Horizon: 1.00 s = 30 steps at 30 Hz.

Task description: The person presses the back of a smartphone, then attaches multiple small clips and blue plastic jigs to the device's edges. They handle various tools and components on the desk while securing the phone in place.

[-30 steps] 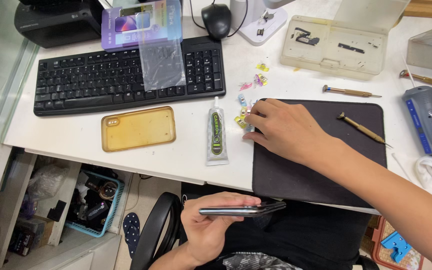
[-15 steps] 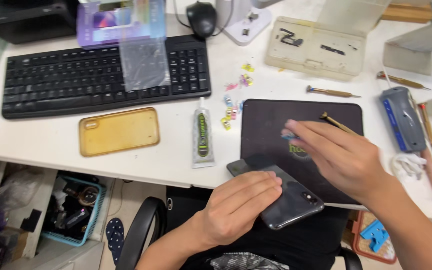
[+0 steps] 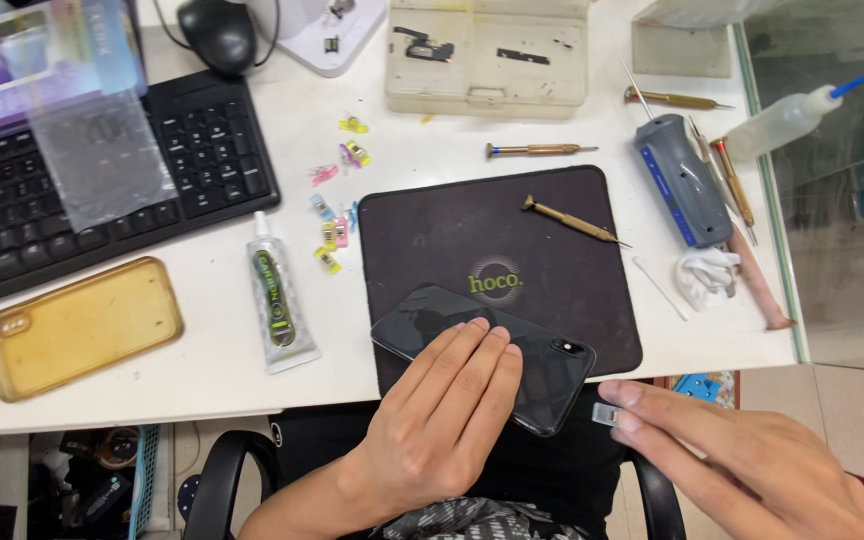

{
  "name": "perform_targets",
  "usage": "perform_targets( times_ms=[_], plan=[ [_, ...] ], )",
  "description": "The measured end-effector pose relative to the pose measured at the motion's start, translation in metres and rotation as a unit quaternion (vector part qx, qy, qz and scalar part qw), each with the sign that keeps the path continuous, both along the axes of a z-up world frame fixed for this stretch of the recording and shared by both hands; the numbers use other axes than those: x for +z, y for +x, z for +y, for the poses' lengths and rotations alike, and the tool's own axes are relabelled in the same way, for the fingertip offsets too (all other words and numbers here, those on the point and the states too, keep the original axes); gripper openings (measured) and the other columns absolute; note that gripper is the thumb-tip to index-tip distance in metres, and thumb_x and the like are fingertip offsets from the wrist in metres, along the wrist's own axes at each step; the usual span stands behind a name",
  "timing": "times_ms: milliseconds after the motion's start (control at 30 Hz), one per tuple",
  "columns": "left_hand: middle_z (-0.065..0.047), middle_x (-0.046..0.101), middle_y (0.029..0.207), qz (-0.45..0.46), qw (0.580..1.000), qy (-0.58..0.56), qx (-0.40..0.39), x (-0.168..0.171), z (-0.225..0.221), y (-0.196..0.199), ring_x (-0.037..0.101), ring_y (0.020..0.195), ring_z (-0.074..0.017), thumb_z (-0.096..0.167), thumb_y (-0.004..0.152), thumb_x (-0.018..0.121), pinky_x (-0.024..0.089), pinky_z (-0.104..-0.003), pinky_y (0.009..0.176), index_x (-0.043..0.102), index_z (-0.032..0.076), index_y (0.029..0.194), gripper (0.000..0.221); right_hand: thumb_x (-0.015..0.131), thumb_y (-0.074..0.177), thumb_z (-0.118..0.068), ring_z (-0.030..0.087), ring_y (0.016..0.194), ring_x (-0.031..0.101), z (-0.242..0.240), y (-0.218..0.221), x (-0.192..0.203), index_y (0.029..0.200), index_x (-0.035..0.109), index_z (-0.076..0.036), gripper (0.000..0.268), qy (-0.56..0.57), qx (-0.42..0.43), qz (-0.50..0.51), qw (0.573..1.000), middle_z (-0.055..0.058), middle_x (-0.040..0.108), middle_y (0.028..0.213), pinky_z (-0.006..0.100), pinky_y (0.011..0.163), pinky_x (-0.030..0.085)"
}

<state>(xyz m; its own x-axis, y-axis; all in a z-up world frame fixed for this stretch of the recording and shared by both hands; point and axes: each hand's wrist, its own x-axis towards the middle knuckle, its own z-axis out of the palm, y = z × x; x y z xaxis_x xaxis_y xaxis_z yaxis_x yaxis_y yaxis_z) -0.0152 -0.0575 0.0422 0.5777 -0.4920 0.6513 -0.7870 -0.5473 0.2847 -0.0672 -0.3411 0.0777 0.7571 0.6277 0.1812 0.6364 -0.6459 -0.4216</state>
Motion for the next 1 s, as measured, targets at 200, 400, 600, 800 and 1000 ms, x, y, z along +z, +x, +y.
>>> perform_targets(
  times_ms=[200,400,600,800,1000],
  plan=[
    [-0.023,0.072,0.108,-0.009,0.999,0.052,-0.002,0.000,-0.006,0.002,0.072,0.107,-0.0370,0.001,0.090,0.068,0.061,-0.044,0.097,0.071,-0.011,0.108,0.022,0.061,0.092,-0.027,0.022,0.117,0.070,-0.005,-0.020,-0.014,0.130,0.065,-0.007,0.044,-0.091,-0.038,-0.030,0.995,0.011,0.069,0.129,0.038,0.094,0.055],
    [-0.023,0.072,0.108,0.001,0.998,0.057,0.003,0.000,-0.011,0.003,0.073,0.107,-0.0360,0.000,0.090,0.069,0.061,-0.044,0.098,0.071,-0.010,0.109,0.022,0.062,0.093,-0.017,0.023,0.110,0.072,-0.001,-0.005,-0.010,0.120,0.070,-0.005,0.031,-0.078,0.011,-0.116,0.990,0.013,0.072,0.120,0.034,0.085,0.058],
    [-0.023,0.072,0.108,0.007,0.999,0.050,0.001,0.000,-0.011,0.003,0.073,0.107,-0.0366,0.001,0.089,0.069,0.061,-0.045,0.098,0.072,-0.011,0.109,0.023,0.071,0.087,-0.005,0.026,0.101,0.074,0.007,0.012,-0.006,0.111,0.074,-0.001,0.025,-0.079,0.084,-0.172,0.978,0.016,0.074,0.110,0.034,0.078,0.062],
    [-0.023,0.072,0.108,0.003,0.999,0.053,0.002,-0.001,-0.010,0.003,0.073,0.107,-0.0365,0.001,0.090,0.068,0.061,-0.044,0.098,0.072,-0.010,0.109,0.023,0.074,0.086,-0.004,0.027,0.097,0.075,0.017,0.020,-0.002,0.108,0.073,0.001,0.022,-0.044,0.075,-0.183,0.979,0.017,0.073,0.107,0.033,0.075,0.063],
    [-0.022,0.072,0.110,0.011,0.999,0.045,0.005,-0.004,-0.013,0.001,0.073,0.109,-0.0356,0.002,0.091,0.069,0.060,-0.044,0.099,0.072,-0.008,0.110,0.022,0.074,0.083,-0.002,0.027,0.095,0.076,0.012,0.019,-0.003,0.103,0.073,0.004,0.022,-0.056,0.095,-0.172,0.979,0.019,0.075,0.102,0.033,0.074,0.064]
  ],
)
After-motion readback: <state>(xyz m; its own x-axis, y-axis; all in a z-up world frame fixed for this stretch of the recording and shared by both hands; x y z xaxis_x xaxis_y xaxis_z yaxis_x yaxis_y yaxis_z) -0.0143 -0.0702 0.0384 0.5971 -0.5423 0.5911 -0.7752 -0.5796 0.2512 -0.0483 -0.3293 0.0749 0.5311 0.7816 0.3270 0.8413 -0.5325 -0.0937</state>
